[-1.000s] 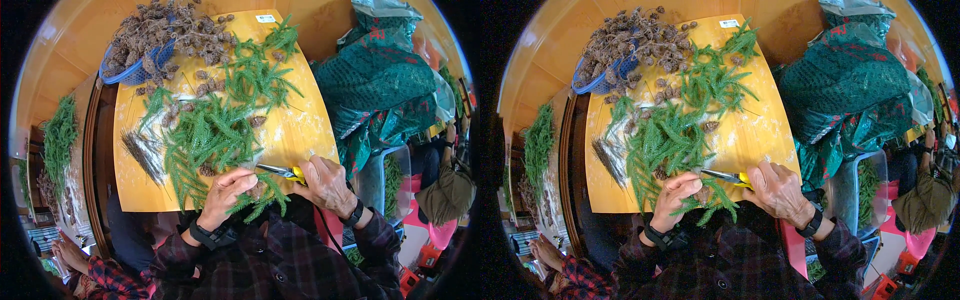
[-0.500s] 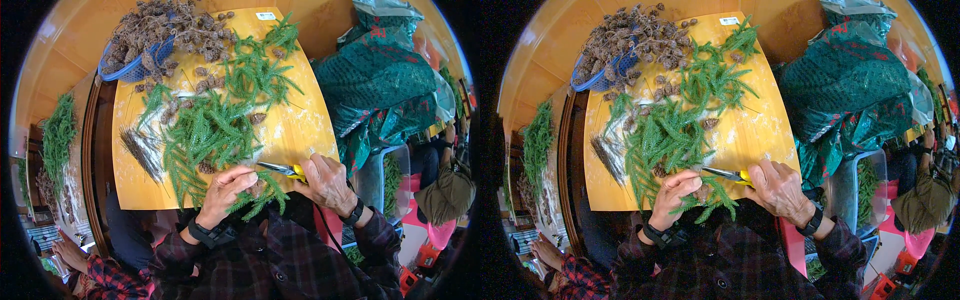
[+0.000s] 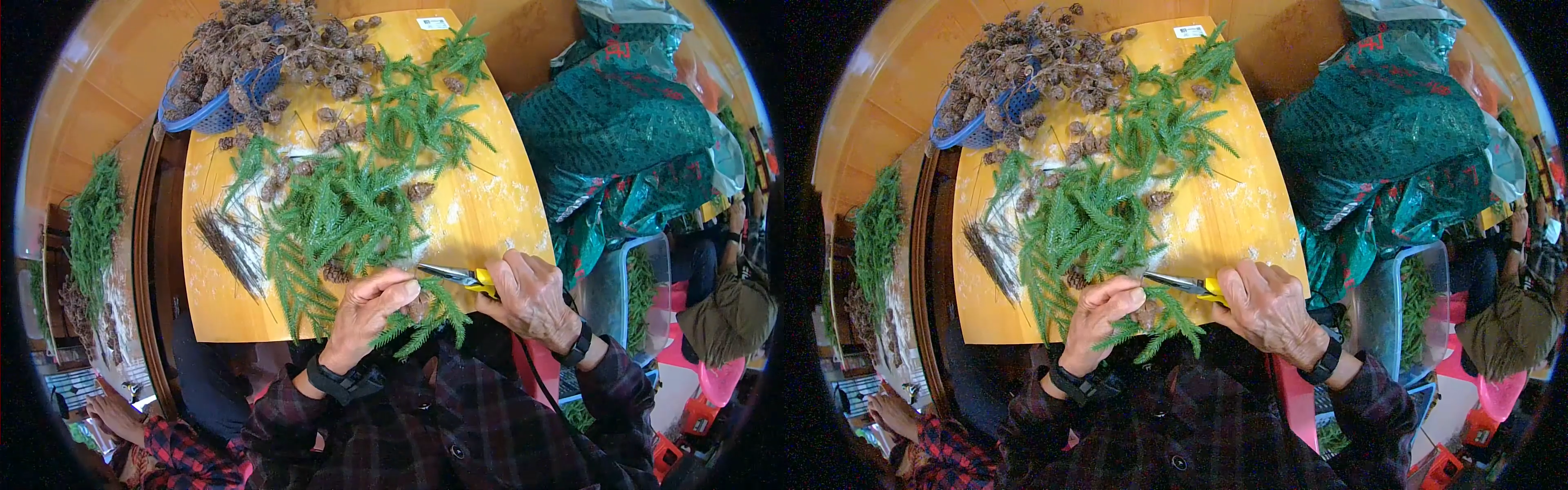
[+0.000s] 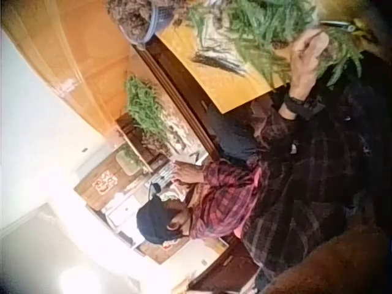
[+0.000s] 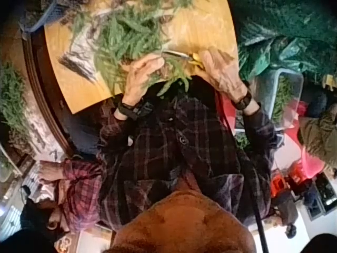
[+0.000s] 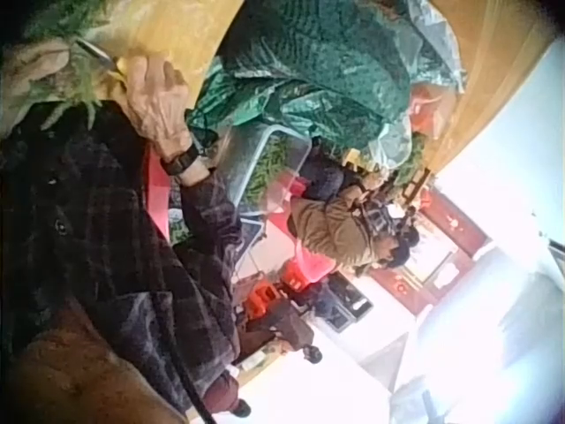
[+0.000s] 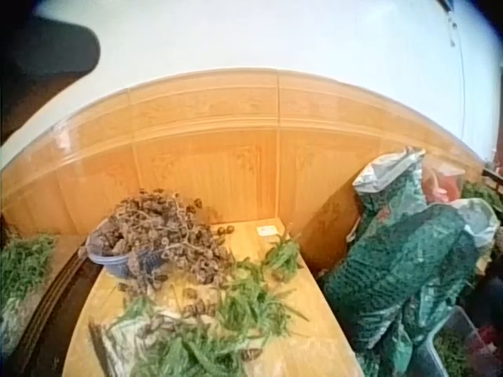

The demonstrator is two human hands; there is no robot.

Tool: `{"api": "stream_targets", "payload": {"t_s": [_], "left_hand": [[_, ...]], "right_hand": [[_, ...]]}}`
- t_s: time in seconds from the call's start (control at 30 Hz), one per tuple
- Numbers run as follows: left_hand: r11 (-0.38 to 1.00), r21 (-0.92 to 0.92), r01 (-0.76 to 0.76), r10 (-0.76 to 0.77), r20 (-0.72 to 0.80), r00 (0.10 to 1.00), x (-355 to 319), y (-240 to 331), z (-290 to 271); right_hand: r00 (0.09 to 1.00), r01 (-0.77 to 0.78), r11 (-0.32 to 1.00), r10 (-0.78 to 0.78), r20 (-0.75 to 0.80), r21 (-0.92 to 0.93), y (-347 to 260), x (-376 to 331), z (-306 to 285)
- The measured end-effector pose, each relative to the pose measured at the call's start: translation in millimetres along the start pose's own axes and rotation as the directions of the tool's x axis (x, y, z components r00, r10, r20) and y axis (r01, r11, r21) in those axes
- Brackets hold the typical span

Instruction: The person picks up pinecones and green branches from a table, then attaches the pinecones to the branches by hand. Using pliers, the person trims and secures the wire on the assembled pieces before setting them aside.

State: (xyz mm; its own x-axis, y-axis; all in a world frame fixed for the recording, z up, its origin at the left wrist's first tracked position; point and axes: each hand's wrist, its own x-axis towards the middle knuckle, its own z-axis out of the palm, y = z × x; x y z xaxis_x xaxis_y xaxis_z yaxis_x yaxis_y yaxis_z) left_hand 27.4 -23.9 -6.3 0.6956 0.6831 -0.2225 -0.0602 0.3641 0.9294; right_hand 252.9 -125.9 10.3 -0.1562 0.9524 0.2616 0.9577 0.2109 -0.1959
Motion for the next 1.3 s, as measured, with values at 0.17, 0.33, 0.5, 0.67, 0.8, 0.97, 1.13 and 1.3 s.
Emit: {"api": "stream_targets", "payload": {"t_s": [0.17,0.33,0.5,0.67,0.8,0.97,1.13,1.3], "left_hand": [[0.996,0.086,-0.019,0.021,-0.021,1.0,-0.1,-1.1,-1.1],[0.994,0.102,0.029,-0.027,-0.02,0.999,0.6,-6.7,-4.1],[0.991,0.127,-0.032,0.033,-0.011,0.999,1.5,-1.3,-1.8],[0.94,0.295,-0.174,0.164,0.057,0.985,5.1,-1.8,-4.2],[0.904,0.325,-0.276,0.263,0.085,0.961,8.7,-4.3,-3.5],[0.782,0.524,-0.337,0.314,0.135,0.94,9.5,-3.0,-7.8],[0.779,0.455,-0.432,0.395,0.18,0.901,13.6,-7.6,-7.5],[0.783,0.453,-0.426,0.371,0.209,0.905,12.1,-7.7,-9.0]], "right_hand": [[1.0,-0.001,1.0,0.001,0.012,-0.006,-0.7,0.2,0.8],[1.0,0.001,1.0,0.0,0.023,-0.012,-1.0,0.0,-0.4],[0.999,0.002,0.999,-0.003,0.044,0.037,0.6,0.7,-2.2],[0.995,-0.025,0.991,0.012,0.102,0.135,3.2,4.1,-13.9],[0.983,-0.099,0.94,0.042,0.177,0.327,7.2,3.6,-20.8],[0.924,-0.178,0.804,-0.062,0.377,0.568,21.0,14.4,-26.5],[0.8,-0.475,0.481,-0.113,0.589,0.737,18.8,16.8,-27.6],[0.697,-0.665,0.275,-0.105,0.709,0.694,19.2,4.4,-16.3]]}}
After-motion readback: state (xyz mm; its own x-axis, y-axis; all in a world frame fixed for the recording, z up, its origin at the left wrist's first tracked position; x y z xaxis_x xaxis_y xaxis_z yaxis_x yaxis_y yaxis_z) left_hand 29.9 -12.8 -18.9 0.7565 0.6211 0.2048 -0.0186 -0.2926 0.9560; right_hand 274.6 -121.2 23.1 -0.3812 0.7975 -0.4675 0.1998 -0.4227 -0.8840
